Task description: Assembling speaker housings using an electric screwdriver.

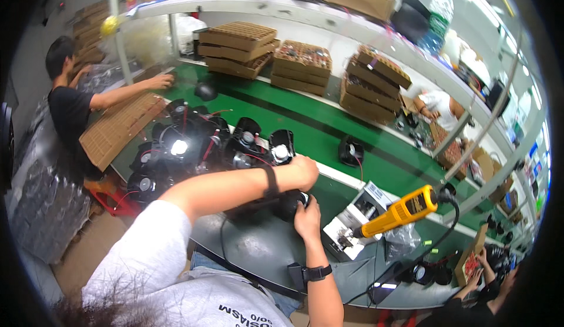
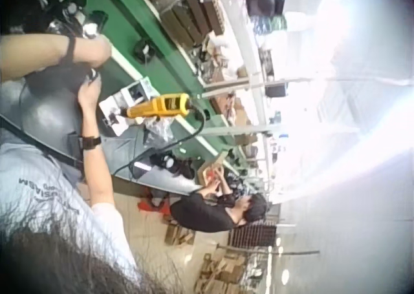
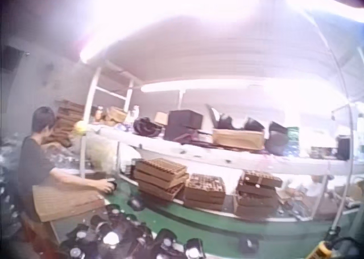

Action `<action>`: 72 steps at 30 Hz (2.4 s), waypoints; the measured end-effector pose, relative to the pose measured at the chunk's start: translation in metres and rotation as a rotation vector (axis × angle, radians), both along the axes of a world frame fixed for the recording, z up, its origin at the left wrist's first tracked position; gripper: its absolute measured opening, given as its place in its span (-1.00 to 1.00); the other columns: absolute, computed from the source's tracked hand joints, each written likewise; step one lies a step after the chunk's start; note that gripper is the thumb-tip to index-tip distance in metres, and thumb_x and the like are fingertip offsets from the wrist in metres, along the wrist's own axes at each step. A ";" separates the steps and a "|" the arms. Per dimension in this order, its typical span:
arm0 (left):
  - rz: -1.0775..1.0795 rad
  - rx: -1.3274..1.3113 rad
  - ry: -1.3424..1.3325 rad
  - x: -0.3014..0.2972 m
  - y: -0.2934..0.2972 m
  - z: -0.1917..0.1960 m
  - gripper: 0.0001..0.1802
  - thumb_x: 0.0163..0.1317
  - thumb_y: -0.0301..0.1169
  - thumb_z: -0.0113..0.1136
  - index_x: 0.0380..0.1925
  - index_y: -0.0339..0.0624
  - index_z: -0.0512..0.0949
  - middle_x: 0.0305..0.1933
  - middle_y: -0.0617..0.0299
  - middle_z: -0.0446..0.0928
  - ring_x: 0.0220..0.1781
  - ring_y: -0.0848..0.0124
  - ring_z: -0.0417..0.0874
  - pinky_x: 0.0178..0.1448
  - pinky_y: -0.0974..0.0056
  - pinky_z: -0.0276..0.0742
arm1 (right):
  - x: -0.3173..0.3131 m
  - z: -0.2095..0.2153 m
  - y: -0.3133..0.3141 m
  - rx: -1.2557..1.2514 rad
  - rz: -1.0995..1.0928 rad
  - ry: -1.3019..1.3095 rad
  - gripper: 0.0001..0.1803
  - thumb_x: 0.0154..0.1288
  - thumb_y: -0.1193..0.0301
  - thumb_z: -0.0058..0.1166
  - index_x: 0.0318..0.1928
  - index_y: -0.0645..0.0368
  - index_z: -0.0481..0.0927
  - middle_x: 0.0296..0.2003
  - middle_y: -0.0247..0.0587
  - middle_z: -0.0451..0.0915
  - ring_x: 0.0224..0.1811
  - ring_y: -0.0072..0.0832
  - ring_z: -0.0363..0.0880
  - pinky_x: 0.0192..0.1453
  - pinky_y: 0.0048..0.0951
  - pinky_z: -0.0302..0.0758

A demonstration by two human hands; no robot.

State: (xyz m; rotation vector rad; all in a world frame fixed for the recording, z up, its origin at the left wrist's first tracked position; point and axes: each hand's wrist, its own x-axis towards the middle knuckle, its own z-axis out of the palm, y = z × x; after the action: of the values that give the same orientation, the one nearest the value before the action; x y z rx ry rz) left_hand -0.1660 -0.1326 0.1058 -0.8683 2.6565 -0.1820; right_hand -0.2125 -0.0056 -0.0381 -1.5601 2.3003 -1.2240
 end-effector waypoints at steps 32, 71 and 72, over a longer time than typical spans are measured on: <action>-0.148 0.731 0.895 0.150 0.117 -0.051 -0.19 0.11 -0.44 0.40 0.40 -0.20 0.34 0.05 -0.12 0.47 0.00 0.06 0.67 -0.01 0.13 0.66 | 0.076 0.111 0.135 0.328 -0.221 -0.135 -0.71 0.21 0.41 0.34 -0.10 0.20 0.56 -0.29 0.01 0.67 -0.29 0.01 0.70 -0.24 -0.07 0.62; -0.431 1.122 1.145 0.111 0.106 -0.106 -0.13 -0.15 -0.55 0.48 0.30 -0.30 0.43 0.32 -0.10 0.41 0.28 -0.04 0.53 0.31 0.03 0.53 | 0.059 0.094 0.137 0.159 -0.258 -0.078 -0.63 0.05 0.40 0.50 -0.09 0.17 0.73 -0.14 -0.04 0.74 -0.29 -0.21 0.70 -0.17 -0.29 0.65; -0.433 1.118 1.149 0.111 0.105 -0.107 -0.14 -0.14 -0.55 0.48 0.30 -0.30 0.42 0.32 -0.11 0.41 0.28 -0.04 0.53 0.31 0.03 0.53 | 0.058 0.095 0.137 0.159 -0.260 -0.080 -0.63 0.05 0.40 0.50 -0.09 0.17 0.73 -0.14 -0.04 0.74 -0.29 -0.21 0.70 -0.17 -0.29 0.65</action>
State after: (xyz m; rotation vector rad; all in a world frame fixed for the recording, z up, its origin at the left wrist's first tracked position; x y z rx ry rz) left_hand -0.0551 -0.0272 -0.0010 0.0942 2.9770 2.0081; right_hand -0.1541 0.1311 0.0566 -1.1682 2.5366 -1.0971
